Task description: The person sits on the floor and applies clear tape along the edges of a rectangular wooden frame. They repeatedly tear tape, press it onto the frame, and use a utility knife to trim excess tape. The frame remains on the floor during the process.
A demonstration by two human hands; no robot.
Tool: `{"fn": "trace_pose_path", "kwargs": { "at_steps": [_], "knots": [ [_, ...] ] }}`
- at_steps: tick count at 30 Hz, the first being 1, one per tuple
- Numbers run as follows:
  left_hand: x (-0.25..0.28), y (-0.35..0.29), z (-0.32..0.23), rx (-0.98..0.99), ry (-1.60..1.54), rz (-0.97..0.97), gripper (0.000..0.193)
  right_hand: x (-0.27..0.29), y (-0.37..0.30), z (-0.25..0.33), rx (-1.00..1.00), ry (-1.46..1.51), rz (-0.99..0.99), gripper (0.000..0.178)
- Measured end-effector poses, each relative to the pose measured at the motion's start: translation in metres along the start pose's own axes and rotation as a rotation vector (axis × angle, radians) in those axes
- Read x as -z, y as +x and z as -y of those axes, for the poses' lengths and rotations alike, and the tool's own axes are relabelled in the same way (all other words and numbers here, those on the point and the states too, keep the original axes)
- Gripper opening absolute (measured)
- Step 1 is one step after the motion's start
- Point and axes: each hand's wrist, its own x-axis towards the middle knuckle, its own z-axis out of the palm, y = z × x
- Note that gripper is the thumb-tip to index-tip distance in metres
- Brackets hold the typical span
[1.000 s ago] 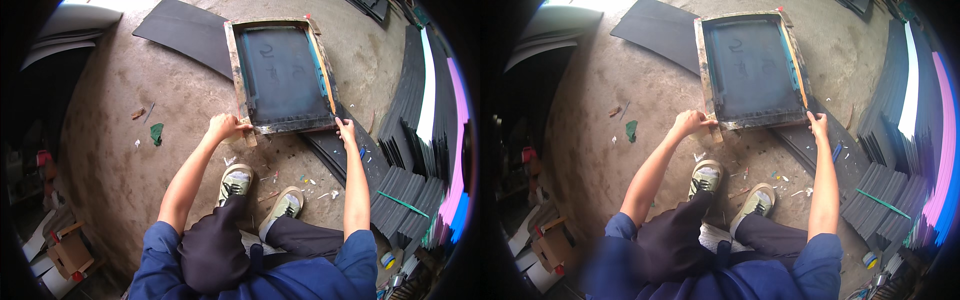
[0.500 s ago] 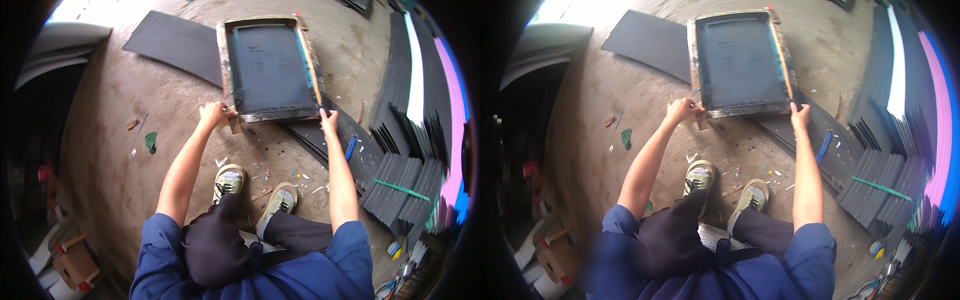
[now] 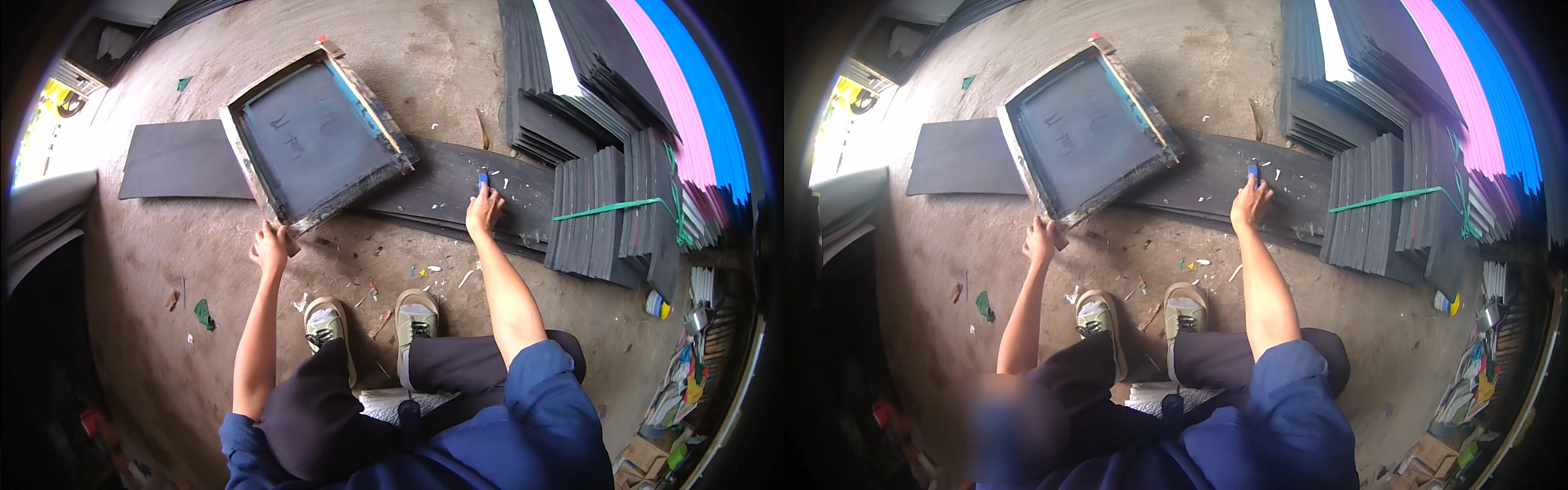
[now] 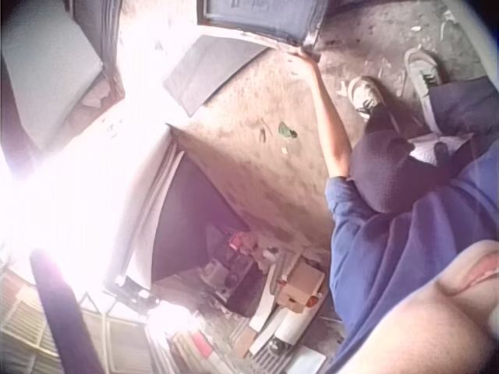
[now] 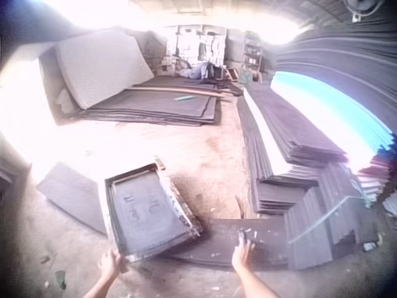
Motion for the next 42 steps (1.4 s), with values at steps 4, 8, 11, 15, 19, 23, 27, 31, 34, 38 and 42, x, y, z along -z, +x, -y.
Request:
{"fn": "trace_pose_path", "kwargs": {
  "at_steps": [4, 8, 11, 15, 19, 23, 27, 31, 34, 38, 42],
  "knots": [
    [0.001, 0.006, 0.01, 0.001, -0.006, -0.022, 0.059, 0.001, -0.008, 0.009, 0.113, 0.04, 0.087, 0.049],
    [0.007, 0.006, 0.01, 0.037, -0.008, 0.015, 0.055, 0.014, -0.008, 0.057, 0.004, 0.283, 0.039, 0.059],
    [0.009, 0.008, 0.012, 0.025, -0.056, 0.001, 0.058, 0.02, -0.017, 0.112, 0.17, 0.491, 0.011, 0.058],
    [0.019, 0.012, 0.015, 0.082, -0.264, 0.079, 0.063, 0.041, -0.078, 0.199, 0.48, 0.663, 0.213, 0.052],
    [0.021, 0.024, 0.032, 0.093, -0.561, 0.12, 0.059, 0.061, -0.155, 0.248, 0.526, 0.551, 0.714, 0.037],
    [0.019, 0.024, 0.041, 0.114, -0.642, 0.156, 0.052, 0.062, -0.191, 0.269, 0.667, 0.405, 0.851, 0.026],
    [0.029, 0.014, 0.024, 0.129, -0.576, 0.166, 0.05, 0.064, -0.196, 0.282, 0.66, 0.319, 0.818, 0.025],
    [0.035, 0.014, 0.025, 0.116, -0.565, 0.154, 0.048, 0.064, -0.198, 0.288, 0.725, 0.272, 0.738, 0.02],
    [0.039, 0.012, 0.026, 0.107, -0.55, 0.149, 0.048, 0.063, -0.199, 0.291, 0.719, 0.25, 0.743, 0.019],
    [0.044, 0.01, 0.022, 0.112, -0.554, 0.164, 0.048, 0.061, -0.2, 0.291, 0.697, 0.224, 0.723, 0.021],
    [0.044, 0.011, 0.026, 0.109, -0.556, 0.148, 0.048, 0.065, -0.2, 0.295, 0.723, 0.201, 0.707, 0.021]
  ]
}}
